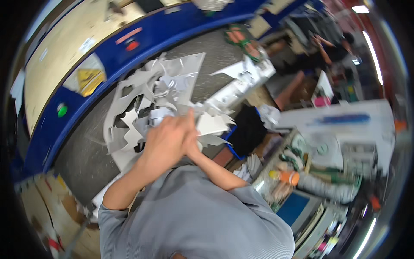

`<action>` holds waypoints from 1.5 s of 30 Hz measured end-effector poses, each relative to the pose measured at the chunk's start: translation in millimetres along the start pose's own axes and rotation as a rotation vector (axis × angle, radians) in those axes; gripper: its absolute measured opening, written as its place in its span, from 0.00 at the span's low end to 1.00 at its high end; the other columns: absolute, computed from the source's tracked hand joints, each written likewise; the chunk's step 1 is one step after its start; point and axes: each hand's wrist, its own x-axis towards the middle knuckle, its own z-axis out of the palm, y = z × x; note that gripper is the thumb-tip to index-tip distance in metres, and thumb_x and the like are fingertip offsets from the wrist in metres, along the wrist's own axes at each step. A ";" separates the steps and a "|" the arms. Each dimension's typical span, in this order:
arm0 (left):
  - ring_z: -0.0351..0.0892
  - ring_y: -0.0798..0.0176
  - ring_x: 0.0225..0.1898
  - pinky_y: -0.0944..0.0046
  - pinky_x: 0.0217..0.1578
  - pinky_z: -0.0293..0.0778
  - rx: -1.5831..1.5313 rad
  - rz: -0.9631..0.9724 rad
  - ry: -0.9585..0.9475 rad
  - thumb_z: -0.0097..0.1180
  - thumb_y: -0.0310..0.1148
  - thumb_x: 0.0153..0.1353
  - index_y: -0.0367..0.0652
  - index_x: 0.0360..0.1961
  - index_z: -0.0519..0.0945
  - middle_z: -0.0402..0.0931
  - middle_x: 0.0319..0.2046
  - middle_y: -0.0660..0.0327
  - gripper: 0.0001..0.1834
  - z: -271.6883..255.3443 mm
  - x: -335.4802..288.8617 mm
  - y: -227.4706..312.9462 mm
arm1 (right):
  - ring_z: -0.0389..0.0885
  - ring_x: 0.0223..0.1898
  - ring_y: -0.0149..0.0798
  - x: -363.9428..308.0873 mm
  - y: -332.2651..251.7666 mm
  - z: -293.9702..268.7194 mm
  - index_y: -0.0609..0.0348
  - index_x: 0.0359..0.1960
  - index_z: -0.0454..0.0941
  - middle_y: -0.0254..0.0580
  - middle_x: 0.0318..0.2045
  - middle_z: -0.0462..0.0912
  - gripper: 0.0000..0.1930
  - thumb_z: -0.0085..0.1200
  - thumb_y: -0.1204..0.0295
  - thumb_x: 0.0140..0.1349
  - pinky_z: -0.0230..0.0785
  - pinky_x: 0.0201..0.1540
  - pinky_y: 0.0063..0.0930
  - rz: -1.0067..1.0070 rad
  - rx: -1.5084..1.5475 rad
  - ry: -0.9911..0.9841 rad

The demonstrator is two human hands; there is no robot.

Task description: Manually position and prepare material components for a die-cutting or pressing machine in a shoe factory.

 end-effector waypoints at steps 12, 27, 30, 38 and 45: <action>0.38 0.48 0.71 0.56 0.68 0.42 -0.615 -1.053 0.284 0.76 0.40 0.37 0.38 0.69 0.37 0.39 0.70 0.45 0.68 83.4 -254.6 -64.8 | 0.74 0.53 0.44 28.9 -143.3 76.0 0.72 0.65 0.48 0.58 0.50 0.74 0.33 0.47 0.83 0.57 0.62 0.56 0.27 0.099 -0.805 -0.972; 0.72 0.70 0.32 0.70 0.38 0.70 -0.841 -1.407 1.324 0.68 0.29 0.50 0.40 0.53 0.72 0.76 0.35 0.60 0.28 126.6 -241.0 17.8 | 0.74 0.46 0.29 -48.3 -68.6 283.8 0.65 0.64 0.55 0.41 0.51 0.72 0.31 0.49 0.83 0.57 0.67 0.46 0.22 0.225 -0.562 -2.163; 0.72 0.65 0.37 0.66 0.42 0.69 -0.553 -1.305 1.826 0.66 0.31 0.52 0.37 0.44 0.75 0.73 0.39 0.57 0.19 122.0 -261.6 2.7 | 0.73 0.38 0.25 -90.8 -34.8 331.2 0.65 0.65 0.54 0.39 0.44 0.75 0.34 0.52 0.82 0.56 0.67 0.39 0.20 0.195 -0.436 -2.251; 0.55 0.53 0.63 0.56 0.62 0.54 -0.101 -1.613 2.299 0.68 0.33 0.50 0.39 0.65 0.51 0.53 0.62 0.50 0.47 105.9 -455.0 -38.7 | 0.74 0.37 0.27 -293.5 35.4 467.2 0.67 0.67 0.48 0.40 0.45 0.75 0.38 0.54 0.80 0.56 0.70 0.37 0.21 0.602 -0.244 -2.401; 0.70 0.66 0.48 0.66 0.48 0.68 0.013 -1.444 2.384 0.58 0.30 0.59 0.36 0.65 0.57 0.67 0.55 0.57 0.35 29.6 -653.4 -51.2 | 0.74 0.43 0.27 -471.0 91.6 571.8 0.66 0.63 0.57 0.39 0.49 0.74 0.33 0.48 0.83 0.52 0.68 0.43 0.21 0.340 -0.053 -2.499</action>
